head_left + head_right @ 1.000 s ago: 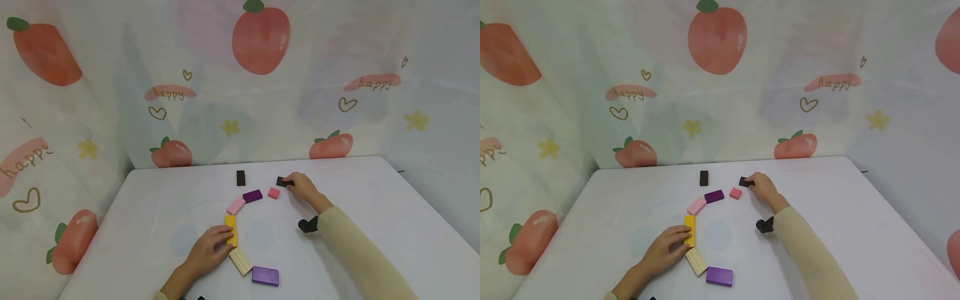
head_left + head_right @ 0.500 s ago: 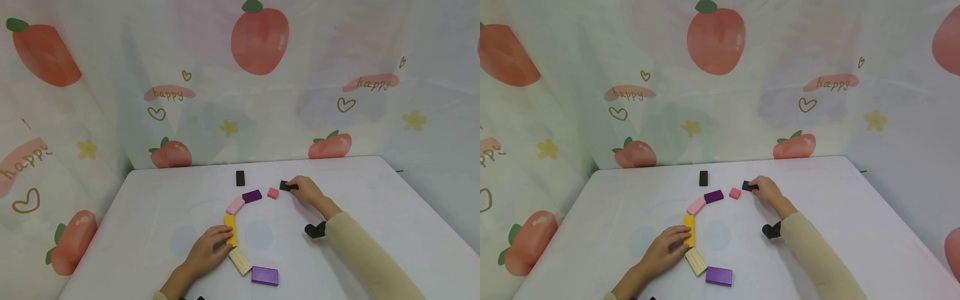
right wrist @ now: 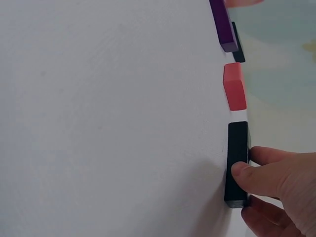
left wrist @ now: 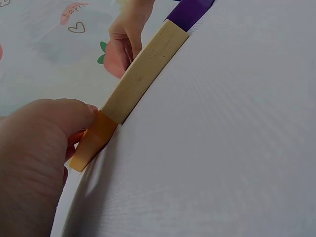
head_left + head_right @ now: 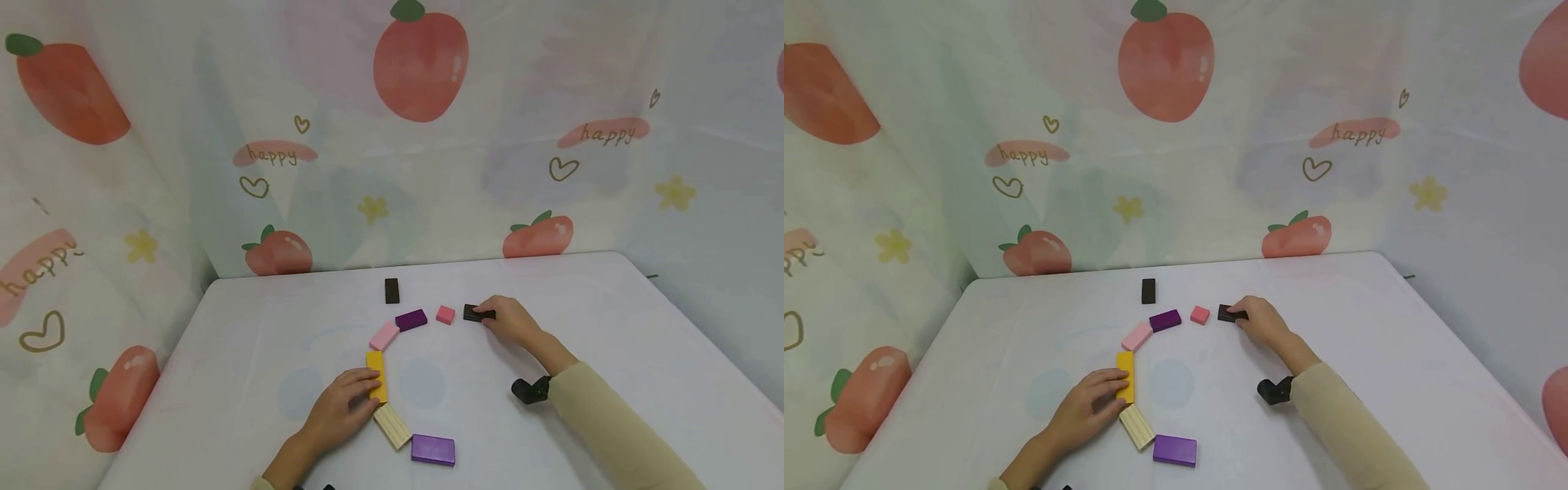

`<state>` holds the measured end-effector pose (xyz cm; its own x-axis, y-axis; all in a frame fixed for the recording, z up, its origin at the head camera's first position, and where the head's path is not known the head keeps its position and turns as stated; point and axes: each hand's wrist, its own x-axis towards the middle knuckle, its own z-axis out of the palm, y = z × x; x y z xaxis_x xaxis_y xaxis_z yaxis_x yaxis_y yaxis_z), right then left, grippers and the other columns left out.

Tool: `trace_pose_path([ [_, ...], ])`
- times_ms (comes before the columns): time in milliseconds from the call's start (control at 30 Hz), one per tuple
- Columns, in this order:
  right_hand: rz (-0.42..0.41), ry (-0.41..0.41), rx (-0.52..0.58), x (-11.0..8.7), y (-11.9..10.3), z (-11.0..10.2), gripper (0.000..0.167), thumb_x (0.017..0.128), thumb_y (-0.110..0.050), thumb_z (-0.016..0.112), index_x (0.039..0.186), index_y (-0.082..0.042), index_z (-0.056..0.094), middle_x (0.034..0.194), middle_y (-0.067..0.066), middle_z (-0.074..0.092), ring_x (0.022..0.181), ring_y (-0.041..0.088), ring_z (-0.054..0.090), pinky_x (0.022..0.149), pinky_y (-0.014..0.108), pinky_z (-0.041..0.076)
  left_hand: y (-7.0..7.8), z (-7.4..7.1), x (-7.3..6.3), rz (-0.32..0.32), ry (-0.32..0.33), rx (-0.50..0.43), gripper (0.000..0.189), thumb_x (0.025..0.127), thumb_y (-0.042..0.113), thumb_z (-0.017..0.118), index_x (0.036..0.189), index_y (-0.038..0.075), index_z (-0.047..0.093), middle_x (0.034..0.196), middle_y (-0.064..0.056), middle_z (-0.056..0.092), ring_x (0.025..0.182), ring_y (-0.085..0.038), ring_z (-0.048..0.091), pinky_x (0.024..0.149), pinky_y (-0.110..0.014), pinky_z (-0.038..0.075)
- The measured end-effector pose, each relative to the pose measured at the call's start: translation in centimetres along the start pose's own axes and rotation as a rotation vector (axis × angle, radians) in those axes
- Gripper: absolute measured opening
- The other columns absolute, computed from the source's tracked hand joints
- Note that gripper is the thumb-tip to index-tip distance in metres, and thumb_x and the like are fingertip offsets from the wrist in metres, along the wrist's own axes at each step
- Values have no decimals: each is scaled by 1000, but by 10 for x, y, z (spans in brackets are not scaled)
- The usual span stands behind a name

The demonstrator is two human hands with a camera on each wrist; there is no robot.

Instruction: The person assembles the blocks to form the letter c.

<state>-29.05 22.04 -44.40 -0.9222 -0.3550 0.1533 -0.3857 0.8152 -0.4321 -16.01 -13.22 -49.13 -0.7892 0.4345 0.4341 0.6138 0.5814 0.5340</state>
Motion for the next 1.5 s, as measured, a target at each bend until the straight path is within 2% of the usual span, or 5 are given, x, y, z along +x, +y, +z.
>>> trace_pose_path([
  [300, -21, -4, -6, -8, -4, -4, 24, 77, 6, 67, 101, 2, 69, 99, 17, 64, 98, 35, 57, 86, 49, 45, -1, 0, 0, 12, 9, -6, 27, 82, 22, 70, 108, 12, 68, 121, 7, 56, 116, -10, 47, 97, -31, 40],
  [533, 3, -69, -17, -16, -10, -5, 25, 79, 3, 68, 104, 0, 69, 101, 15, 64, 99, 33, 57, 87, 47, 46, -3, 1, 0, 12, 9, 3, 27, 83, 23, 70, 108, 13, 68, 121, 9, 56, 116, -10, 47, 97, -31, 40],
  [1500, -130, -68, -54, -43, -28, -3, 24, 76, 3, 71, 100, -1, 70, 97, 10, 64, 94, 28, 59, 83, 43, 50, 1, -1, 0, 3, 4, 6, 28, 83, 23, 69, 108, 12, 68, 120, 8, 57, 115, -10, 47, 96, -32, 41],
])
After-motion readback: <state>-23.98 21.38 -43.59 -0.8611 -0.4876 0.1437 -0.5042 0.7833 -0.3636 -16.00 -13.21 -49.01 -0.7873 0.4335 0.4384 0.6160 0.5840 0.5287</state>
